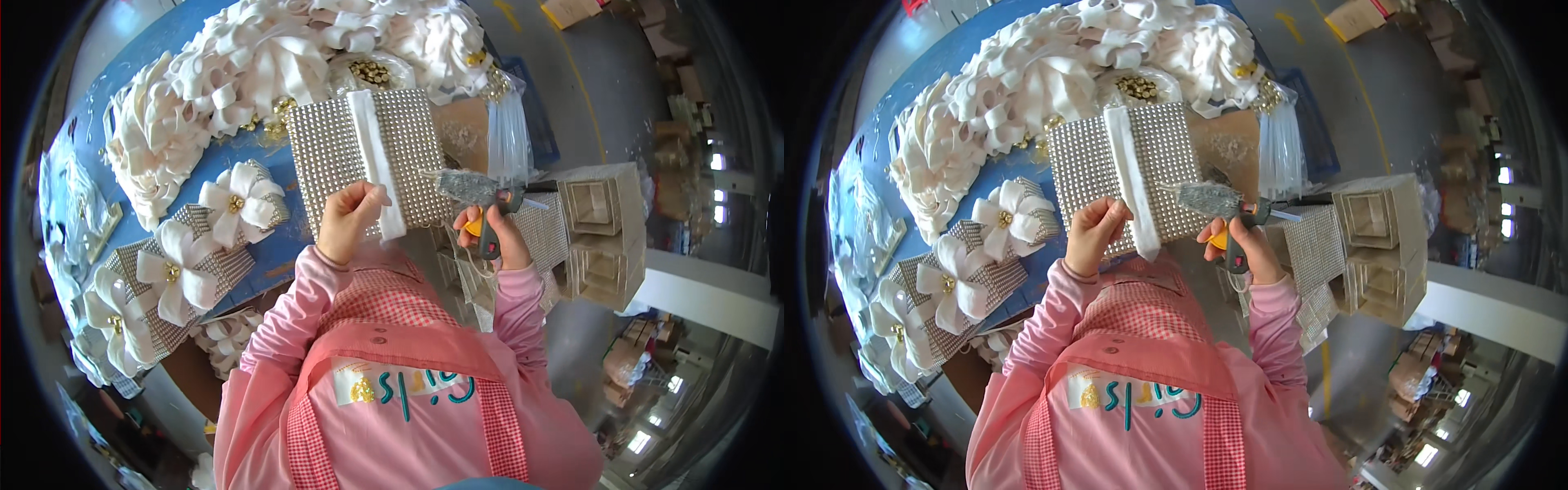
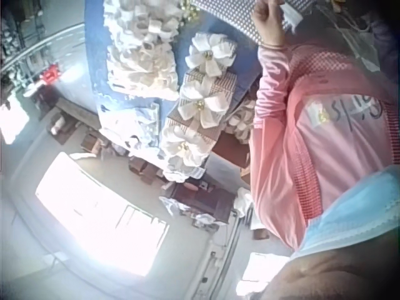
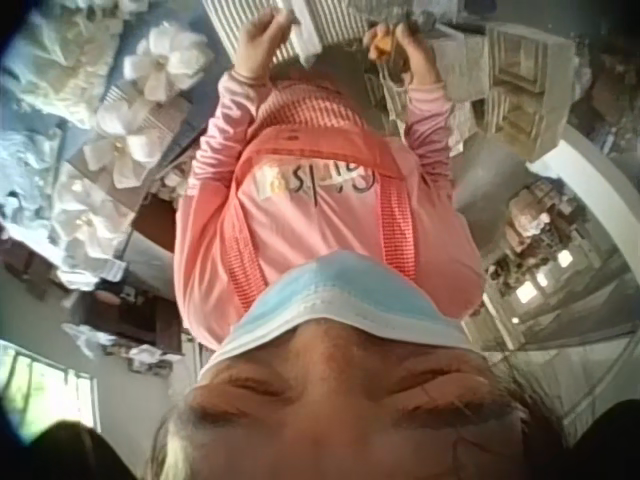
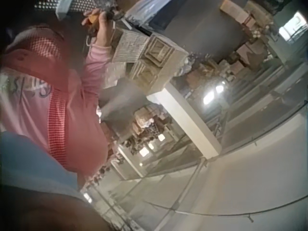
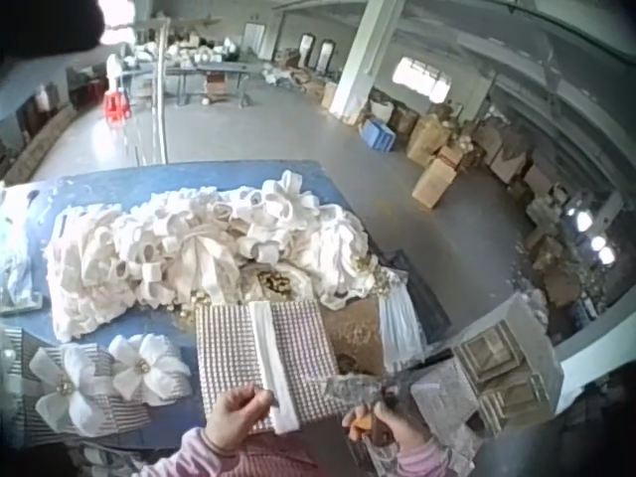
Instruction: Applying decorative fabric strips and bows to gift boxes using a hot glue gun.
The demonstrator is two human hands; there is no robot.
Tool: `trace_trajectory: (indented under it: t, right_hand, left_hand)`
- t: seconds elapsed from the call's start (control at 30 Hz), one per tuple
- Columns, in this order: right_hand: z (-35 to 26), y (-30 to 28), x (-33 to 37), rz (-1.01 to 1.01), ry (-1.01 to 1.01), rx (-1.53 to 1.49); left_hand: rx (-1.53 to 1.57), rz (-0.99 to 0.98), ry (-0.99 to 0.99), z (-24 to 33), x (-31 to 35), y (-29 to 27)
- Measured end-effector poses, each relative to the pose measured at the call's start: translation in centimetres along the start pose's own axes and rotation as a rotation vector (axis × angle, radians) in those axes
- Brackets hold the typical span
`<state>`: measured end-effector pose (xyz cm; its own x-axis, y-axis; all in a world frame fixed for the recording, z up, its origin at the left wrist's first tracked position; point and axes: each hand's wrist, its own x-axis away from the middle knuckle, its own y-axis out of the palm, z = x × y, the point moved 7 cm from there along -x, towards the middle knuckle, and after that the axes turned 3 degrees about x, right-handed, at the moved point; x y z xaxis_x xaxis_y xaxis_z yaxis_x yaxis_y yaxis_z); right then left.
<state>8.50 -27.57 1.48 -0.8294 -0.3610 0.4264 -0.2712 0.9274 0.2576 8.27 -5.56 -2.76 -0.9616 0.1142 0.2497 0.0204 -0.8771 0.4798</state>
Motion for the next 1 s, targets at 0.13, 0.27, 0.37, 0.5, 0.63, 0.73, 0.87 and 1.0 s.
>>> trace_trajectory:
  t: [0.13, 0.27, 0.37, 0.5, 0.63, 0.73, 0.87, 1.0]
  right_hand:
    - [0.3, -1.7, 1.4, -0.098, -0.051, -0.007]
    - [-0.1, -2.9, 2.3, -0.176, -0.088, -0.032]
    - [0.8, -4.3, 2.4, -0.261, -0.085, -0.098]
    - [1.3, -5.5, 2.3, -0.345, -0.039, -0.099]
    - [2.3, -6.9, 2.0, -0.392, 0.034, -0.050]
    - [2.8, -8.7, 2.2, -0.373, 0.053, -0.051]
    - [4.1, -13.7, 3.5, -0.190, 0.023, -0.041]
    - [7.2, -19.5, 6.2, 0.196, -0.007, -0.061]
  left_hand:
    - [-0.135, 0.042, 0.006, -0.8, -1.3, 2.1]
    - [-0.157, -0.003, -0.013, -1.3, -1.8, 5.2]
    - [-0.118, -0.110, -0.222, -3.1, -1.8, 7.0]
    - [-0.219, -0.031, -0.253, -3.7, -1.9, 7.8]
    - [-0.308, -0.047, -0.148, -3.2, -2.2, 8.5]
    - [-0.657, -0.028, 0.158, -0.4, -3.4, 9.4]
    - [-0.908, -0.067, 0.368, 5.5, -7.9, 10.5]
    - [-1.182, 0.032, 0.442, 14.9, -16.4, 13.7]
